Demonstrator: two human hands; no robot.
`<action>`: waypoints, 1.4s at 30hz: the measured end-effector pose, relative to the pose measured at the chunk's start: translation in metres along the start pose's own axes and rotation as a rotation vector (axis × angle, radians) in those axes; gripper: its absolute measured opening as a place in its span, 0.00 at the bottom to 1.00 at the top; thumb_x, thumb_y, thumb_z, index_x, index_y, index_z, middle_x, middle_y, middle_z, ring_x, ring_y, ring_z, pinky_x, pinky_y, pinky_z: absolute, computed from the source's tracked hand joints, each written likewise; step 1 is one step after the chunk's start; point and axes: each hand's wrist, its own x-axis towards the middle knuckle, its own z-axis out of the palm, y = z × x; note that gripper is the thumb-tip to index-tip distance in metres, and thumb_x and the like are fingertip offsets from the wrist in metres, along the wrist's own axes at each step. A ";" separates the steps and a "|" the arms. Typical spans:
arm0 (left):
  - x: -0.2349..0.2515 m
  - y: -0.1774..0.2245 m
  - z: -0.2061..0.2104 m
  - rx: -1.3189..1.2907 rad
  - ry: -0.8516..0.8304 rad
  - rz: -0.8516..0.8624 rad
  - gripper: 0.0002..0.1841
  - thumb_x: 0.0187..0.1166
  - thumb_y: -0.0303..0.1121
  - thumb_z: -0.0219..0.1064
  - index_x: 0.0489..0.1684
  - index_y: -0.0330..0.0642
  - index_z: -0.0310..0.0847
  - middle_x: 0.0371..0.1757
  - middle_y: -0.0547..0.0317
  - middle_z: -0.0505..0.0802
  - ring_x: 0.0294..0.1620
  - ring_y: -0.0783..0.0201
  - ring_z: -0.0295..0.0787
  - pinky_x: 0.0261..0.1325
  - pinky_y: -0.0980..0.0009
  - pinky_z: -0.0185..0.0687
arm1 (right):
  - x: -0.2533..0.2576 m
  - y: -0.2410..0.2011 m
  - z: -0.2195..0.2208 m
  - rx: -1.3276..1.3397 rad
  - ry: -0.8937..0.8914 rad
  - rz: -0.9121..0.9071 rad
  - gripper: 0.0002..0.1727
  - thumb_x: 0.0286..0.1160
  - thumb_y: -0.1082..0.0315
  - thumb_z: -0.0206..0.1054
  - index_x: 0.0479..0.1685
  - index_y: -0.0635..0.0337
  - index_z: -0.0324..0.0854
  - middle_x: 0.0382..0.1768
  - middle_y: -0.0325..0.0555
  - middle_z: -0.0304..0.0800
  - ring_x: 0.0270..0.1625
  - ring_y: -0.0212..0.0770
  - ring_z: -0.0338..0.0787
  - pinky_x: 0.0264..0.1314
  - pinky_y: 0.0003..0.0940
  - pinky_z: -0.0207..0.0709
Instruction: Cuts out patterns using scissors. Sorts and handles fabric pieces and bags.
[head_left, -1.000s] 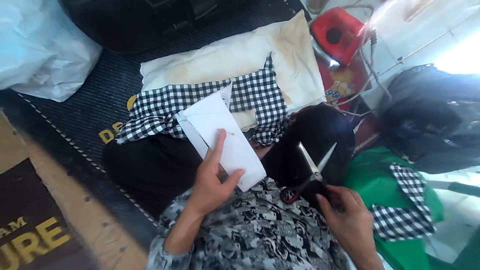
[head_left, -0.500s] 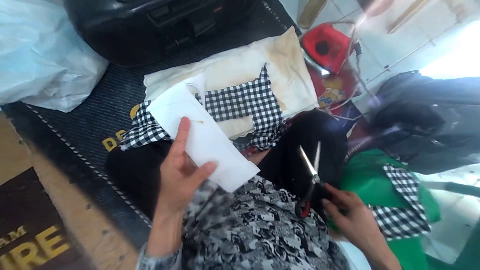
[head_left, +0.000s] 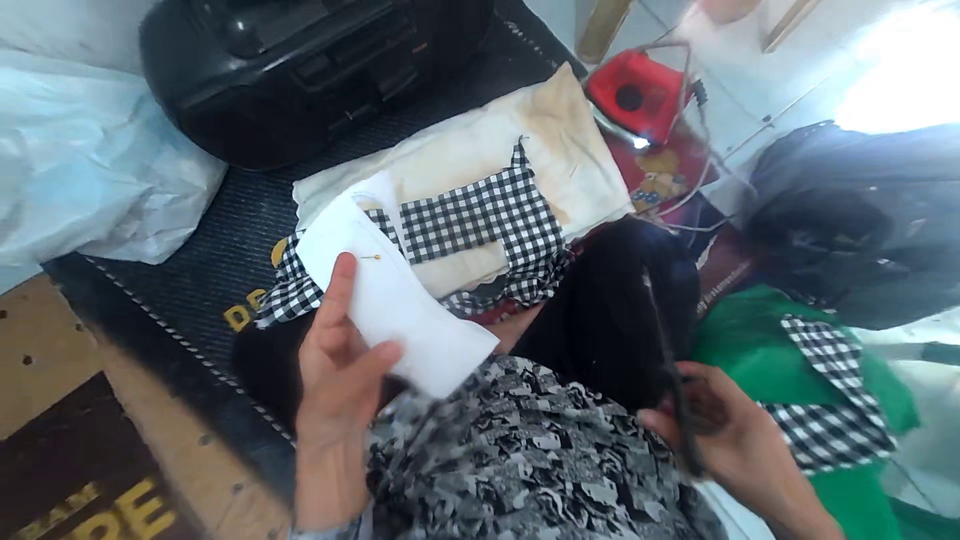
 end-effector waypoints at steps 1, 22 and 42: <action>0.002 0.003 -0.001 -0.023 -0.018 -0.005 0.48 0.63 0.36 0.83 0.90 0.48 0.62 0.73 0.64 0.87 0.65 0.68 0.89 0.64 0.68 0.90 | 0.001 -0.008 -0.001 0.119 -0.084 -0.057 0.43 0.53 0.34 0.81 0.65 0.54 0.79 0.34 0.27 0.91 0.32 0.21 0.89 0.35 0.21 0.86; 0.011 0.014 0.017 0.249 -0.087 -0.119 0.57 0.58 0.24 0.80 0.95 0.47 0.47 0.70 0.67 0.89 0.60 0.68 0.93 0.57 0.71 0.93 | 0.053 -0.059 0.042 0.468 -0.904 -0.249 0.44 0.61 0.29 0.75 0.63 0.58 0.74 0.32 0.28 0.84 0.31 0.19 0.83 0.31 0.16 0.79; 0.008 0.016 0.016 0.390 -0.084 -0.014 0.59 0.60 0.20 0.78 0.96 0.48 0.39 0.72 0.66 0.88 0.54 0.69 0.95 0.50 0.74 0.95 | 0.048 -0.065 0.059 0.442 -0.711 -0.246 0.36 0.61 0.34 0.78 0.54 0.57 0.78 0.23 0.23 0.80 0.23 0.15 0.78 0.25 0.13 0.73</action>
